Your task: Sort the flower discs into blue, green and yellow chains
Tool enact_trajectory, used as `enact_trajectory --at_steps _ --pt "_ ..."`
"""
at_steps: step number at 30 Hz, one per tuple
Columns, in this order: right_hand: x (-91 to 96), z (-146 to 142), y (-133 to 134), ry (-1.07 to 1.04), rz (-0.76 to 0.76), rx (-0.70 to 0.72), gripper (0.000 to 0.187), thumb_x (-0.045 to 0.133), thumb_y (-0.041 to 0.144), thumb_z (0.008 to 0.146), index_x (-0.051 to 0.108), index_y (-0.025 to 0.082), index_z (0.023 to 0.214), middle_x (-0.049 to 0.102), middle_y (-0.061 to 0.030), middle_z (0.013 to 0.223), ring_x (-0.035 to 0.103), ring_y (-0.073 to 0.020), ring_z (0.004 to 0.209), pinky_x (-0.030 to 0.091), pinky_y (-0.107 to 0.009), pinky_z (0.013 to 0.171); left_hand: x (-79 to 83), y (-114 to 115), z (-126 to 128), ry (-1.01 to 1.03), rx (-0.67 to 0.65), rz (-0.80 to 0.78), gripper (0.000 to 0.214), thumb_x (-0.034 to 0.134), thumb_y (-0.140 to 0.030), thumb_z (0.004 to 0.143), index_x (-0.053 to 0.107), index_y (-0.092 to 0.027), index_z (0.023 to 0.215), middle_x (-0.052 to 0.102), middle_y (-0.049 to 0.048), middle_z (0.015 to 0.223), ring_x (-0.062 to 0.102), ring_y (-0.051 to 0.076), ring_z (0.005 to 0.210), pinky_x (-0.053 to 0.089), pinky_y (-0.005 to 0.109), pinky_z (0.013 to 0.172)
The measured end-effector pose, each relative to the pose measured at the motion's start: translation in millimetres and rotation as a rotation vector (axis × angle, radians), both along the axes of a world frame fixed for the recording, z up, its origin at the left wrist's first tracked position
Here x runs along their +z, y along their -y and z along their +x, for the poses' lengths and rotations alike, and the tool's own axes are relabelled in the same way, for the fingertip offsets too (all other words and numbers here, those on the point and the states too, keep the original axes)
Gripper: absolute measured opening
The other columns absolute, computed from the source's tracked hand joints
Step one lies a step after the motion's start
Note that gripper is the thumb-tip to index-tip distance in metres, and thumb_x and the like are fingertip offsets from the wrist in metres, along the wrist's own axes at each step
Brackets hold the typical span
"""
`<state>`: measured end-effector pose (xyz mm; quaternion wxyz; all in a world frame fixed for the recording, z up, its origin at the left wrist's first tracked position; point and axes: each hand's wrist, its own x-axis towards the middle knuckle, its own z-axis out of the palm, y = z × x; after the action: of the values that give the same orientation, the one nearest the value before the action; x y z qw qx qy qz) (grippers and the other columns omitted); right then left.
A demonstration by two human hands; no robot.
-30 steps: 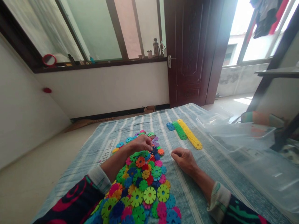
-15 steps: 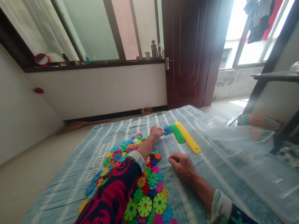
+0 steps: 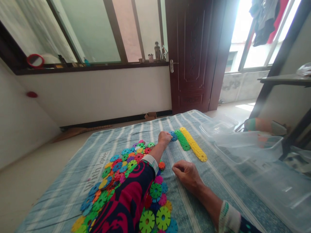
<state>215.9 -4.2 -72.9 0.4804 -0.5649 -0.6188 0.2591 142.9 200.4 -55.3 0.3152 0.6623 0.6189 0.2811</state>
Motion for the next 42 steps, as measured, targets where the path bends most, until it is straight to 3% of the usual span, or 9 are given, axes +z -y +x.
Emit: enact_trajectory --at_steps 8,13,20,42 --pt "-2.9 0 -1 0.006 0.002 -0.001 0.017 0.057 0.025 0.078 0.07 0.02 0.068 0.067 -0.0001 0.07 0.06 -0.0132 0.067 0.041 -0.022 0.064 11.9 13 -14 -0.237 -0.044 0.091 0.026 0.058 -0.037 0.087 0.063 -0.013 0.094 0.066 0.0042 0.094 0.063 0.016 0.085 0.052 0.036 0.077" --pt "-3.8 0 -1 0.01 0.0 -0.001 0.017 0.056 0.025 0.078 0.07 0.02 0.069 0.068 -0.0009 0.071 0.061 -0.014 0.068 0.042 -0.023 0.066 17.1 32 -9 -0.346 -0.06 0.157 0.018 0.071 -0.032 0.07 0.067 -0.017 0.079 0.07 0.0044 0.087 0.064 0.019 0.087 0.047 0.028 0.075" --pt "-3.4 0 -2 0.014 0.019 0.002 0.017 0.056 0.024 0.077 0.07 0.021 0.068 0.068 -0.0007 0.071 0.061 -0.0139 0.067 0.042 -0.023 0.065 11.8 35 8 -0.448 -0.024 0.178 0.022 0.065 -0.032 0.068 0.069 -0.02 0.086 0.072 0.0067 0.091 0.065 0.023 0.089 0.045 0.027 0.071" --pt "0.6 0 -1 0.046 0.006 -0.004 0.018 0.056 0.023 0.078 0.071 0.019 0.069 0.067 -0.0013 0.07 0.06 -0.0132 0.066 0.041 -0.022 0.064 12.1 31 17 -0.484 0.031 0.153 0.022 0.063 -0.028 0.069 0.069 -0.019 0.088 0.072 0.0099 0.092 0.066 0.024 0.091 0.045 0.026 0.069"
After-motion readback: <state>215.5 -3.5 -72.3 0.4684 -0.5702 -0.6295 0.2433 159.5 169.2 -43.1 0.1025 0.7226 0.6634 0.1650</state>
